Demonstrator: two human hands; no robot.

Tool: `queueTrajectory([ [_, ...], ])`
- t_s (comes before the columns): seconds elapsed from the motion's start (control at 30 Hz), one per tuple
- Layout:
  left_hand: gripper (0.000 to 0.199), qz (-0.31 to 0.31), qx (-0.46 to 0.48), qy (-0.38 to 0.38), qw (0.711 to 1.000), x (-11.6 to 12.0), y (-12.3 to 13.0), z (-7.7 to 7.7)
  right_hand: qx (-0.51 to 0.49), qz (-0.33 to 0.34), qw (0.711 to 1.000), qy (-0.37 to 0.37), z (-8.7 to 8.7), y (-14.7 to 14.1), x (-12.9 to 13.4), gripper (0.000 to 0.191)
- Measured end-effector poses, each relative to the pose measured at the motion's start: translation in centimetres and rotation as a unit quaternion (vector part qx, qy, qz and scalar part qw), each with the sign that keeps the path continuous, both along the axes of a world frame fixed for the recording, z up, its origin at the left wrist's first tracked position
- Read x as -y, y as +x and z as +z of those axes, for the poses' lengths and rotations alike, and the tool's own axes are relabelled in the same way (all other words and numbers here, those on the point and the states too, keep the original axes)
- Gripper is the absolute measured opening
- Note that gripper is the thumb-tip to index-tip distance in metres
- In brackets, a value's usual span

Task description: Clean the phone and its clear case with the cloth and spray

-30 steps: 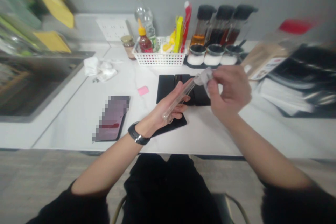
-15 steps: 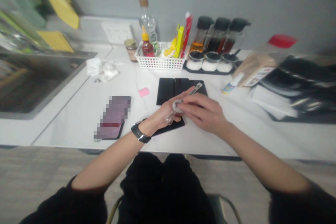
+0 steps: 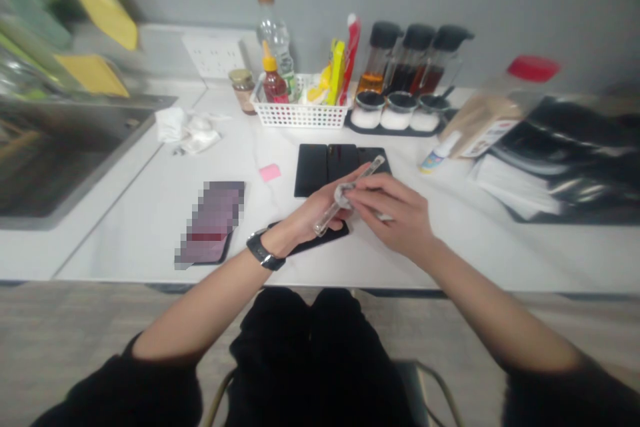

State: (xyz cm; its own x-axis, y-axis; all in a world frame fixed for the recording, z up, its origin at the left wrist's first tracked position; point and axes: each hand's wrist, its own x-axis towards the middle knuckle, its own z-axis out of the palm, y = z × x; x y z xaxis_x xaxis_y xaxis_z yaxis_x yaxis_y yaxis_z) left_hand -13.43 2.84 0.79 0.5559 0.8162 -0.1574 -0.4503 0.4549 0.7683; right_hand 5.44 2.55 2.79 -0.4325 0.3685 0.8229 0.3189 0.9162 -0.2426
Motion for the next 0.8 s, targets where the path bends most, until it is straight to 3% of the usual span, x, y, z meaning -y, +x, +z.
queueTrajectory([
  [0.1,0.052,0.003,-0.013,-0.017,1.0,0.0,0.3,0.4,-0.029,-0.093,0.995,0.009,0.4,1.9,-2.1,0.025],
  [0.17,0.049,0.005,-0.023,-0.015,1.0,0.1,0.4,0.5,-0.035,-0.111,0.993,0.006,0.4,2.2,-2.3,0.024],
  [0.4,0.061,0.027,-0.042,0.066,0.997,0.4,0.0,0.0,0.026,0.03,0.999,-0.034,-0.6,-0.9,2.4,0.028],
  [0.47,0.056,0.015,-0.044,0.056,0.997,0.3,0.1,0.2,0.02,0.01,0.999,-0.032,-0.4,-0.2,1.7,0.028],
  [0.63,0.046,-0.011,-0.055,0.027,0.998,0.2,0.4,0.7,-0.062,-0.124,0.99,-0.028,0.3,2.6,-1.4,0.02],
  [0.7,0.049,-0.018,-0.055,0.036,0.998,0.3,0.4,0.8,-0.06,-0.114,0.991,-0.035,0.2,2.3,-0.7,0.022],
  [0.8,0.06,-0.014,-0.055,0.049,0.997,0.6,0.2,0.9,-0.016,-0.033,0.999,-0.017,-0.2,0.9,1.6,0.027],
])
